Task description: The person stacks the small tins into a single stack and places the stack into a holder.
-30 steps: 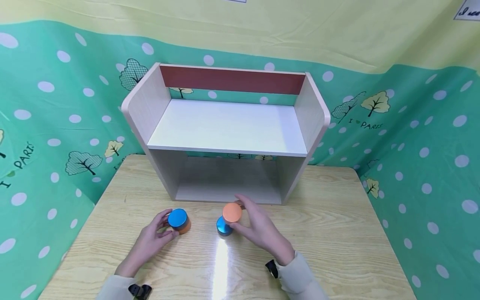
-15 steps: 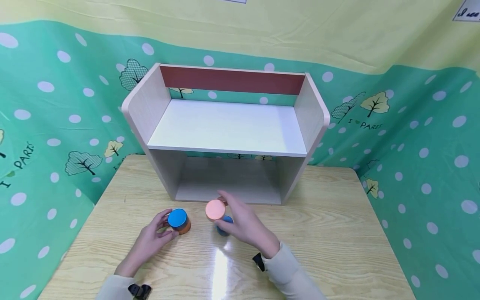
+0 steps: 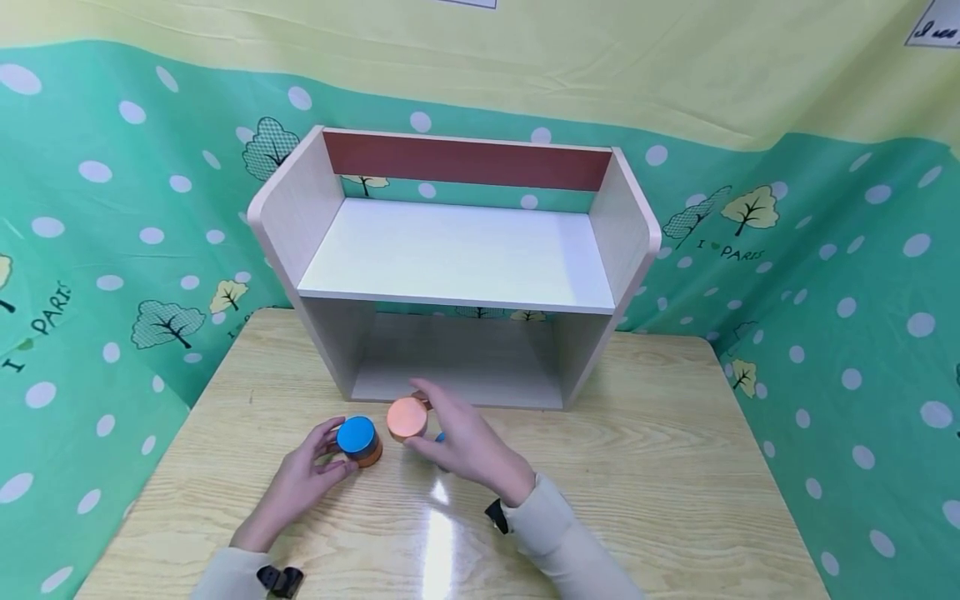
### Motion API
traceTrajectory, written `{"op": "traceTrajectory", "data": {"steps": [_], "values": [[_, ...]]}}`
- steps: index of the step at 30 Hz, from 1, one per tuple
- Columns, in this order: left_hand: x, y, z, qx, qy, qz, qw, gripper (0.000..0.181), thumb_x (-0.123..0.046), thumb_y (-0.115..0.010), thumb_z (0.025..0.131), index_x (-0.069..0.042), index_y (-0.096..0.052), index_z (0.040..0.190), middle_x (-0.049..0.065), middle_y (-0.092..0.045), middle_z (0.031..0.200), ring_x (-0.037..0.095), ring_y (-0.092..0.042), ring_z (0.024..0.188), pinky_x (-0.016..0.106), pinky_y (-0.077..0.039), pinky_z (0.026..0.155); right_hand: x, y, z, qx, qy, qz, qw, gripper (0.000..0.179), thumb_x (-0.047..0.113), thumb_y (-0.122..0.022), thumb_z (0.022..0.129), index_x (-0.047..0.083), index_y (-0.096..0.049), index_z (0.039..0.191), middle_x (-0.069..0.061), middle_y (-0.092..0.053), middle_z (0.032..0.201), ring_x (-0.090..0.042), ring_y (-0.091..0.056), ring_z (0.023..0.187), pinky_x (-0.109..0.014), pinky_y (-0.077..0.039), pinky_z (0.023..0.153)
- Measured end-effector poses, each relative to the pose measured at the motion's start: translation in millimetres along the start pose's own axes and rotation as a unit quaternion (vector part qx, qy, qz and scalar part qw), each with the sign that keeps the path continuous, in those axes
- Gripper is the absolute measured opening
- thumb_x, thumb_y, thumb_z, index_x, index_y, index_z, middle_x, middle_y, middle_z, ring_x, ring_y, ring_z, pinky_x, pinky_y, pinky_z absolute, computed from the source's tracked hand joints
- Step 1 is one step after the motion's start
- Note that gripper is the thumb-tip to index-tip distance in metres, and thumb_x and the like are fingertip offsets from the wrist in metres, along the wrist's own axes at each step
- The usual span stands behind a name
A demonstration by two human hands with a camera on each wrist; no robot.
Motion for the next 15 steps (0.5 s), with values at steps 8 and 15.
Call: {"op": "traceTrajectory", "data": {"steps": [8, 15], "values": [[-1.0, 0.2, 0.3, 0.004, 0.006, -0.006, 1.0000, 0.078, -0.002, -0.079, 0.084, -0.008, -0.038, 0.151, 0.020, -0.054, 0.141, 0.034, -0.057, 0.122, 0.029, -0.057, 0.090, -0.4, -15.3, 16.2, 0.022, 0.014, -0.011, 0.9996, 0.077, 0.023, -0.079, 0.089, 0.006, -0.037, 0.150, 0.001, -0.060, 0.128, -0.012, -0.059, 0.113, -0.030, -0.055, 0.095], [-3.8, 0.9, -2.0, 0.008, 0.001, -0.011, 0.9999, 0.077, -0.001, -0.078, 0.086, -0.008, -0.038, 0.151, 0.020, -0.053, 0.142, 0.034, -0.057, 0.123, 0.029, -0.058, 0.090, -2.2, -28.7, 25.0, 0.035, 0.013, 0.001, 0.9993, 0.076, 0.033, -0.077, 0.090, 0.008, -0.038, 0.150, 0.001, -0.061, 0.128, -0.010, -0.059, 0.114, -0.031, -0.053, 0.097]]}}
Point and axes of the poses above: each hand's wrist, its own z-axis towards the middle knuckle, its own y-axis out of the back of the hand, x = y × z, the point moved 4 cm from there along z, towards the middle knuckle
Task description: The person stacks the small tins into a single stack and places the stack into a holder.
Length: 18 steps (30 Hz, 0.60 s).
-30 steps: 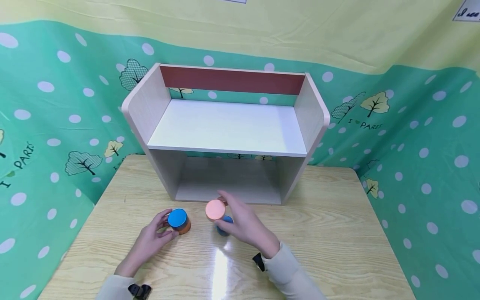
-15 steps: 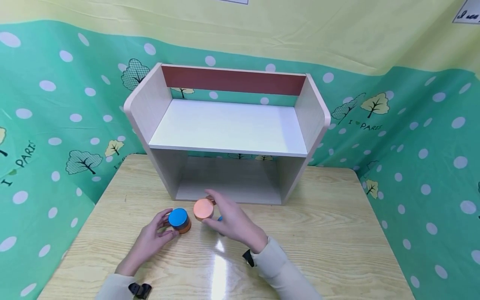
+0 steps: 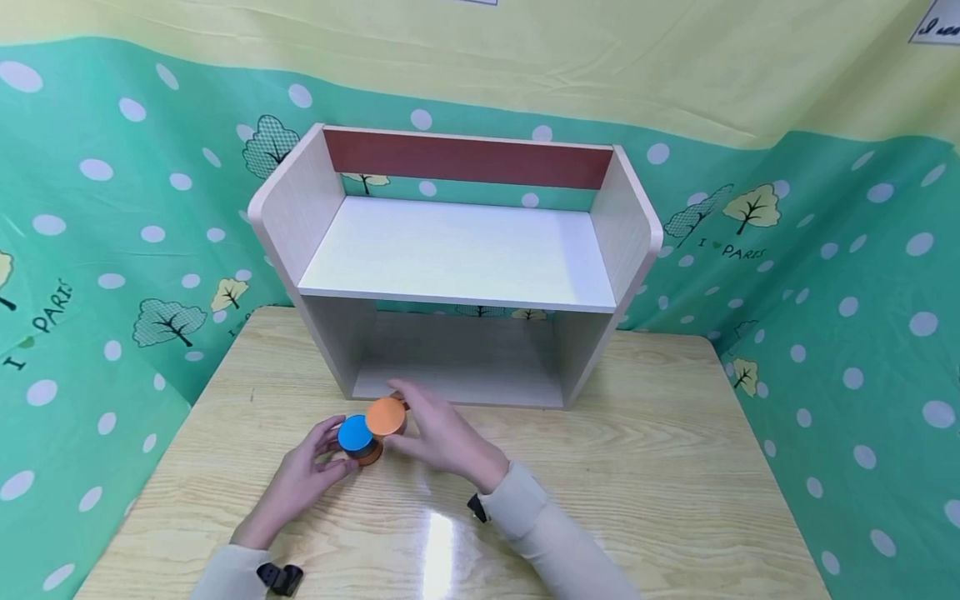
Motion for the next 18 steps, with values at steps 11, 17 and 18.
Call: {"op": "traceTrajectory", "data": {"steps": [11, 17, 18], "values": [[1.4, -0.4, 2.1, 0.002, -0.004, -0.004, 1.0000, 0.077, -0.001, -0.078, 0.086, -0.006, -0.036, 0.151, 0.020, -0.052, 0.142, 0.035, -0.056, 0.124, 0.029, -0.057, 0.091, 5.1, -18.3, 15.3, 0.017, 0.005, 0.004, 0.9998, 0.073, 0.029, -0.076, 0.091, 0.007, -0.038, 0.150, -0.003, -0.058, 0.132, -0.012, -0.057, 0.116, -0.027, -0.051, 0.099], [0.9, 0.1, 0.3, -0.001, -0.014, -0.004, 0.9999, 0.077, 0.001, -0.077, 0.086, -0.007, -0.036, 0.151, 0.020, -0.053, 0.141, 0.034, -0.057, 0.122, 0.028, -0.057, 0.091, 10.2, -26.7, 19.4, 0.020, 0.008, 0.008, 0.9997, 0.073, 0.027, -0.076, 0.091, 0.007, -0.038, 0.150, -0.003, -0.057, 0.134, -0.010, -0.056, 0.116, -0.023, -0.050, 0.097], [0.9, 0.2, 0.0, -0.001, -0.016, -0.005, 0.9999, 0.077, 0.001, -0.077, 0.086, -0.007, -0.037, 0.151, 0.020, -0.053, 0.140, 0.034, -0.058, 0.121, 0.028, -0.057, 0.091, 11.0, -27.8, 19.9, 0.022, 0.008, 0.008, 0.9997, 0.073, 0.027, -0.076, 0.091, 0.008, -0.038, 0.150, -0.003, -0.057, 0.134, -0.010, -0.056, 0.117, -0.023, -0.050, 0.097]]}}
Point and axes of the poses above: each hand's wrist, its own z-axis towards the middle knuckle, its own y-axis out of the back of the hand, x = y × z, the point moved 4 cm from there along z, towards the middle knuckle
